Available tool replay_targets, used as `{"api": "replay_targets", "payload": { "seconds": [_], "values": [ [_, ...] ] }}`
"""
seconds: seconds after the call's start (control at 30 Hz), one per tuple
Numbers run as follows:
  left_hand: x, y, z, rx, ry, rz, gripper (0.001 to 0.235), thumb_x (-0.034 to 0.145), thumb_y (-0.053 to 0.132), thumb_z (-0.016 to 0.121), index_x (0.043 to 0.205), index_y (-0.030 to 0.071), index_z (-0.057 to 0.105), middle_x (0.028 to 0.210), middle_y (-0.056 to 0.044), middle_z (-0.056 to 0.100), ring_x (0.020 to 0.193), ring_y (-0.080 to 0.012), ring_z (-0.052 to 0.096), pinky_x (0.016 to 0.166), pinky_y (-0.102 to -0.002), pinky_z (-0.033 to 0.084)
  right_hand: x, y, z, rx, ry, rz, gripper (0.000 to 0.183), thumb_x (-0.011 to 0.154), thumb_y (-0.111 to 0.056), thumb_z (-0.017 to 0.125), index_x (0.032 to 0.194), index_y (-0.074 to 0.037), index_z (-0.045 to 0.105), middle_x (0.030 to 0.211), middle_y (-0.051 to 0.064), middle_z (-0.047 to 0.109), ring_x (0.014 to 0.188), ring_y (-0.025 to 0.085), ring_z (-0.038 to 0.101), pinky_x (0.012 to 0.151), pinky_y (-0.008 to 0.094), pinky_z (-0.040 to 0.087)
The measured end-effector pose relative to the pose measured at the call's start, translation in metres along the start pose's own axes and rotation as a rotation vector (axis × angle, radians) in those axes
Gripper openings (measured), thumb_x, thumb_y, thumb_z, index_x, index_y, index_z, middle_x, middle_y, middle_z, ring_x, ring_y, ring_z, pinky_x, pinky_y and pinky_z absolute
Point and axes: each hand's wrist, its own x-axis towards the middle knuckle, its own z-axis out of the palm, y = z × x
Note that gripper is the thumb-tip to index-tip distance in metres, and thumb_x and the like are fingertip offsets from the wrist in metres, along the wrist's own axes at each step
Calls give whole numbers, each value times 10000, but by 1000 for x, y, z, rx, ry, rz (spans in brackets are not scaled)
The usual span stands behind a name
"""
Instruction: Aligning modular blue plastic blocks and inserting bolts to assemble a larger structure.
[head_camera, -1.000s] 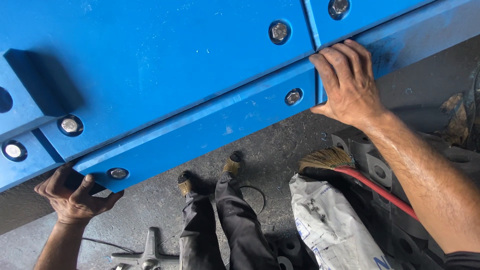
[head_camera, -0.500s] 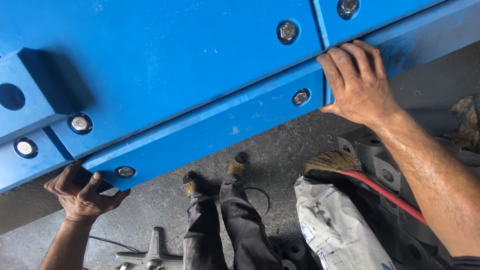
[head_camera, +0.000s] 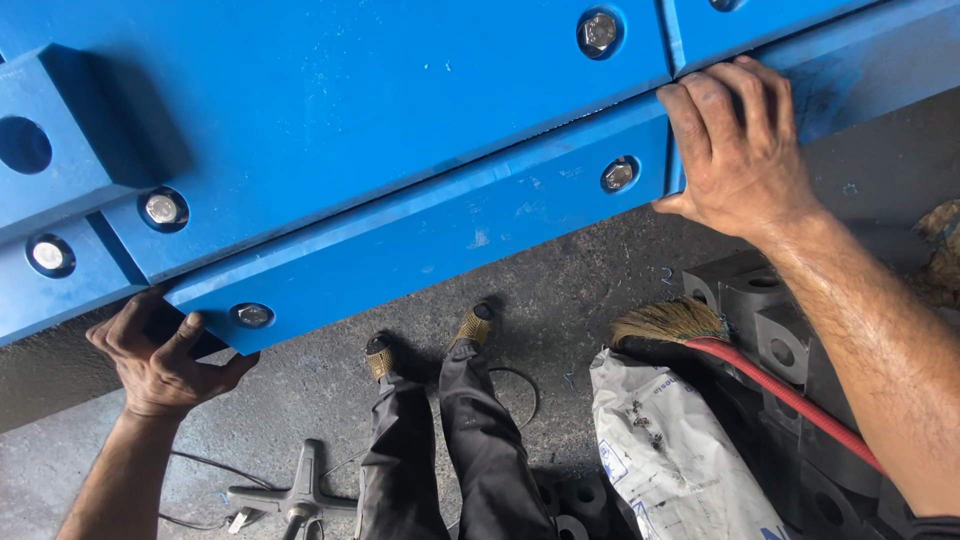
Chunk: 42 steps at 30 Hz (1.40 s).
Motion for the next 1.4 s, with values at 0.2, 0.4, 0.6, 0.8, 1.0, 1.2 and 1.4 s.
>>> {"api": "replay_targets", "payload": {
  "seconds": [0.2,0.4,0.6,0.8,1.0,1.2,1.4],
  "values": [
    [10,10,-11,-117,-6,-77,1124,673,620,901,1558,459,227,1492,-172,336,1358,-318,380,1080,-581,297,1,-3,-3,27,3,12,1285,636,-689,963,1559,5,399,1429,196,409,1427,371,402,1260,625,351],
    [19,18,-16,-143,50,-60,1095,678,580,940,1555,420,303,1534,-174,350,1334,-336,389,1023,-565,299,7,-10,-12,37,-61,44,1319,561,-635,976,1546,12,383,1414,199,378,1432,372,378,1290,624,318],
    [27,21,-27,-181,87,-49,1020,681,528,955,1528,388,403,1506,-158,420,1321,-330,436,1002,-547,329,20,-59,-45,-9,16,130,1205,644,-499,1023,1514,27,376,1458,189,349,1459,339,312,1263,584,311],
    [24,24,-33,-249,113,-75,934,723,440,952,1511,382,454,1509,-125,454,1359,-313,464,1047,-521,366,45,-215,-40,451,243,236,635,817,-298,939,1316,-88,606,1274,133,512,1218,281,491,1123,486,412],
    [25,30,-45,-275,171,-102,841,764,371,922,1510,328,535,1486,-72,513,1344,-275,518,1053,-473,403,154,-372,-77,719,341,99,345,877,-134,844,1183,-52,710,1112,67,661,998,224,665,890,381,578],
    [24,22,-44,-281,294,-81,692,870,307,840,1507,289,569,1469,-14,596,1306,-187,603,1016,-397,457,189,-423,-94,502,308,113,330,925,-105,846,1208,-17,701,1110,96,646,994,224,668,827,327,617],
    [15,9,-46,-304,332,-68,674,919,314,789,1540,314,527,1490,20,588,1325,-141,594,995,-355,477,198,-436,-119,284,172,127,320,932,-118,824,1194,18,700,1101,128,637,973,253,681,806,345,627]
  ]
}}
